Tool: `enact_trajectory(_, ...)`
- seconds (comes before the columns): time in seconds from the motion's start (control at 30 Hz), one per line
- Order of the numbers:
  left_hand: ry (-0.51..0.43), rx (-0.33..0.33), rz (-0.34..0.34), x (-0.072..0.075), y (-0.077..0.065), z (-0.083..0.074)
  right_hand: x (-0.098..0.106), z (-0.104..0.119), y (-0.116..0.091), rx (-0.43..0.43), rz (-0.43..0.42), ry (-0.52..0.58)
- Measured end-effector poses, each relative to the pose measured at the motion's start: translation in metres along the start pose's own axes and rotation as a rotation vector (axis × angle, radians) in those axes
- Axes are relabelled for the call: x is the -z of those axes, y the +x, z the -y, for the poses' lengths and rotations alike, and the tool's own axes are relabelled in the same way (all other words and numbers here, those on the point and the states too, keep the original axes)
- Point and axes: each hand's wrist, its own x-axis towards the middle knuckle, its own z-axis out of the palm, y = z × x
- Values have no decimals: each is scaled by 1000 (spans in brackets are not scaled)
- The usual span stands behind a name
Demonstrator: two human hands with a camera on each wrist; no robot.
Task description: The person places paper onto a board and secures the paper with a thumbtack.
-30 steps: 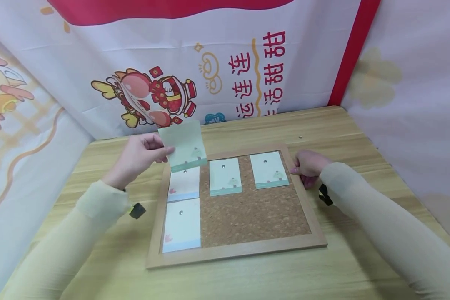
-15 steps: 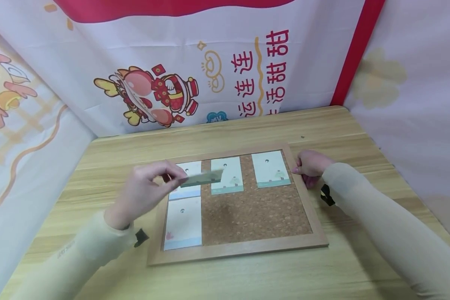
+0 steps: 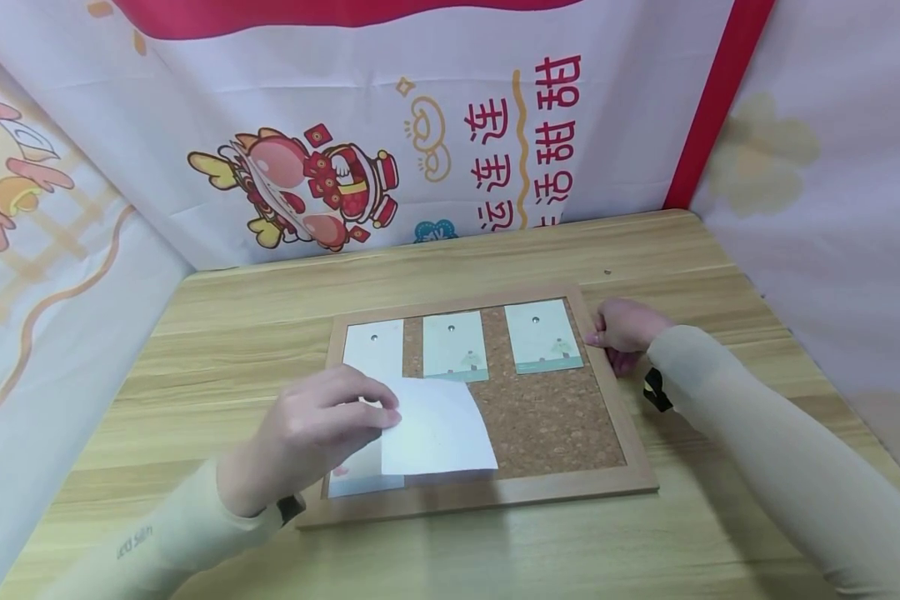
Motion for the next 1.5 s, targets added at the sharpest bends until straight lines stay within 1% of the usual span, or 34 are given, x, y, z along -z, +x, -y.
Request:
enact_trajectory(0.1, -6, -12, 2, -3, -2, -3, 1, 0, 1, -13, 7, -1)
enact_trajectory(0.23, -40, 15, 27, -6, -6, -5, 1, 0, 1, -24, 14, 3)
enact_trajectory(0.37, -103, 66, 45, -10, -10, -6, 1, 0, 1, -28, 14, 6)
enact_trajectory(0.43, -158, 116, 52, -12, -12, -6, 2, 1, 1, -31, 13, 6)
enact_trajectory(0.5, -237, 212, 61, -15, -14, -5, 2, 0, 1, -31, 14, 5)
enact_trajectory(0.53, -280, 276, 66, -16, -15, -5, 2, 1, 1, -32, 14, 4)
enact_trajectory(0.57, -319, 345, 67, -17, -16, -4, 2, 1, 1, -34, 14, 3)
enact_trajectory(0.63, -388, 505, 73, -18, -17, -3, 2, 1, 2, -33, 16, 2)
enact_trajectory(0.7, -408, 667, 83, -19, -18, -3, 2, 1, 2, -31, 16, 1)
enact_trajectory(0.77, -426, 804, 104, -21, -18, -1, 2, 1, 2, -28, 14, -2)
enact_trajectory(0.8, -438, 862, 114, -22, -19, 0, 2, 1, 2, -25, 13, -2)
enact_trajectory(0.87, -464, 955, 136, -25, -20, 4, 1, 2, 1, -22, 10, -2)
enact_trajectory(0.97, -521, 1054, 183, -31, -23, 11, 1, 1, 1, -18, 7, -8)
enact_trajectory(1.07, -558, 1123, 231, -38, -26, 16, 1, 1, 1, -14, 3, -13)
enact_trajectory(1.17, -576, 1161, 275, -44, -27, 20, 1, 0, 1, -8, 0, -15)
enact_trajectory(1.37, -585, 1184, 331, -52, -26, 20, 0, -2, 2, 3, 1, -10)
enact_trajectory(1.5, -568, 1197, 355, -56, -28, 21, 0, -2, 2, 5, 5, -14)
